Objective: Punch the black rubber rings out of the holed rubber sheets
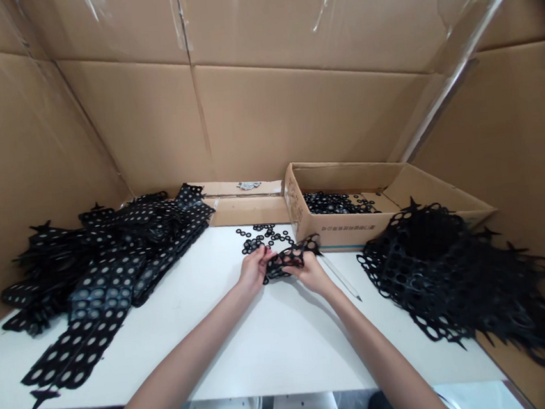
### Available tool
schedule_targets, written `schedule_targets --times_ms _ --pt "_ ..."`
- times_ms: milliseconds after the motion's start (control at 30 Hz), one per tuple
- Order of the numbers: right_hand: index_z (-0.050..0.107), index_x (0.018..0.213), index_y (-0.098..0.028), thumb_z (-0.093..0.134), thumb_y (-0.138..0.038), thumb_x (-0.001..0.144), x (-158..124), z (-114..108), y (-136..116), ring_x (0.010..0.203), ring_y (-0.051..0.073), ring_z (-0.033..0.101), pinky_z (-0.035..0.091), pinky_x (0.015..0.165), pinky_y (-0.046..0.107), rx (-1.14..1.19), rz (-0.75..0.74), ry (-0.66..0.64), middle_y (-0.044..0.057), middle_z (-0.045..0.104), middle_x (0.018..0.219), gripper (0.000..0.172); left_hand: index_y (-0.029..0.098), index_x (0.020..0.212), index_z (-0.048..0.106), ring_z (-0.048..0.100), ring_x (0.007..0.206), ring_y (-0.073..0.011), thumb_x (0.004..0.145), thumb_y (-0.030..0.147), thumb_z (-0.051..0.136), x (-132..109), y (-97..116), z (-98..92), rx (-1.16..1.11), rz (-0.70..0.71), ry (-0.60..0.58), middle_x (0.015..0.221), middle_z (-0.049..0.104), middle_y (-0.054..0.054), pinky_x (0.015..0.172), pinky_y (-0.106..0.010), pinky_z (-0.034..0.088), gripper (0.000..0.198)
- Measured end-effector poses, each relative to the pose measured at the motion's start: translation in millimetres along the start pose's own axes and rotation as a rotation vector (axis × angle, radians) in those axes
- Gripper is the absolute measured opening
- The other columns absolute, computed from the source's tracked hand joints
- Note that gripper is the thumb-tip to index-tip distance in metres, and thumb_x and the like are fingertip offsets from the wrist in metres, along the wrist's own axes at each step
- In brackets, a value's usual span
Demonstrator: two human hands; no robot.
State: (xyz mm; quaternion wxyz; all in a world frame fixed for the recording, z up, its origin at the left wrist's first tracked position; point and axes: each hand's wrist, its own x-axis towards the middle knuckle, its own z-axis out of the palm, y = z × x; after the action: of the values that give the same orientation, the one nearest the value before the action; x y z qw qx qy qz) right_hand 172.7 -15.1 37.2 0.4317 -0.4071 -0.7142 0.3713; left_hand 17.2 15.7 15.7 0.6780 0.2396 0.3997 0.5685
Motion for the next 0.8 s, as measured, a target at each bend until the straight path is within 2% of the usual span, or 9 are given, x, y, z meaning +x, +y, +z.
schedule_targets --times_ms 67,167,267,333,400,500,600,700,800 --pt "0.060 0.077 -0.016 0.065 -0.032 0.071 0.0 0.4 2.8 0.079 0.021 0.060 0.048 0.073 0.031 0.099 0.059 0.021 0.006 0.065 0.084 0.019 0.013 0.063 0.051 0.056 0.049 -0.0065 0.081 0.023 0.056 5.3 2.8 -5.3 0.004 0.005 0.095 0.051 0.055 0.002 0.069 -0.023 0.052 0.021" --pt "0.059 0.075 -0.015 0.069 -0.034 0.065 0.9 0.8 5.7 0.080 0.021 0.060 0.048 0.075 0.031 0.183 0.104 0.113 0.007 0.065 0.087 0.023 0.013 0.072 0.050 0.058 0.048 -0.0091 0.081 0.025 0.053 12.5 8.8 -15.8 0.274 0.127 0.078 0.057 0.059 0.000 0.058 -0.023 0.051 0.016" --pt "0.059 0.077 -0.015 0.069 -0.034 0.066 2.8 0.1 8.6 0.085 0.021 0.059 0.046 0.079 0.031 0.171 0.083 0.203 0.007 0.064 0.088 0.024 0.014 0.086 0.055 0.061 0.052 -0.0116 0.078 0.024 0.053 14.2 11.0 -22.6 0.720 0.400 -0.027 0.077 0.065 -0.005 0.055 -0.023 0.049 0.013" --pt "0.060 0.080 -0.015 0.067 -0.035 0.069 4.3 -1.1 12.4 0.086 0.020 0.059 0.046 0.080 0.031 0.169 0.068 0.262 0.007 0.064 0.088 0.024 0.017 0.096 0.057 0.061 0.056 -0.0114 0.077 0.019 0.053 10.9 11.0 -23.1 0.973 0.587 -0.057 0.093 0.065 -0.006 0.064 -0.027 0.051 0.020" --pt "0.060 0.083 -0.015 0.066 -0.035 0.069 5.8 -2.5 16.5 0.083 0.019 0.059 0.047 0.079 0.030 0.195 0.080 0.305 0.006 0.063 0.086 0.026 0.018 0.107 0.055 0.062 0.063 -0.0122 0.078 0.018 0.052 4.2 11.6 -20.4 1.127 0.751 -0.059 0.105 0.062 -0.009 0.076 -0.032 0.051 0.029" --pt "0.058 0.083 -0.014 0.069 -0.039 0.066 6.3 -4.2 17.7 0.080 0.019 0.059 0.048 0.077 0.030 0.221 0.126 0.309 0.006 0.062 0.083 0.032 0.019 0.116 0.051 0.061 0.093 -0.0181 0.082 0.024 0.051 -9.1 14.3 -12.8 1.206 1.012 -0.116 0.119 0.055 -0.011 0.093 -0.037 0.045 0.034" --pt "0.057 0.085 -0.014 0.071 -0.042 0.061 3.5 -5.0 11.2 0.081 0.020 0.059 0.049 0.077 0.031 0.261 0.182 0.231 0.006 0.061 0.084 0.039 0.020 0.119 0.050 0.050 0.114 -0.0212 0.081 0.029 0.054 -17.7 16.1 -6.6 1.258 1.221 -0.303 0.121 0.056 -0.010 0.104 -0.043 0.035 0.039" --pt "0.055 0.089 -0.016 0.074 -0.038 0.058 -0.8 -4.4 5.4 0.084 0.019 0.059 0.050 0.076 0.031 0.275 0.172 0.126 0.006 0.059 0.089 0.043 0.021 0.122 0.049 0.053 0.110 -0.0184 0.084 0.028 0.051 -16.5 14.9 -6.1 1.269 1.272 -0.446 0.117 0.060 -0.008 0.102 -0.042 0.037 0.038" --pt "0.054 0.089 -0.017 0.075 -0.031 0.058 -2.7 -1.8 6.3 0.080 0.018 0.059 0.052 0.072 0.030 0.197 0.097 0.060 0.004 0.058 0.087 0.040 0.022 0.121 0.051 0.057 0.103 -0.0171 0.085 0.027 0.050 -12.3 12.4 -9.2 1.218 1.245 -0.498 0.110 0.063 -0.007 0.097 -0.039 0.041 0.036"
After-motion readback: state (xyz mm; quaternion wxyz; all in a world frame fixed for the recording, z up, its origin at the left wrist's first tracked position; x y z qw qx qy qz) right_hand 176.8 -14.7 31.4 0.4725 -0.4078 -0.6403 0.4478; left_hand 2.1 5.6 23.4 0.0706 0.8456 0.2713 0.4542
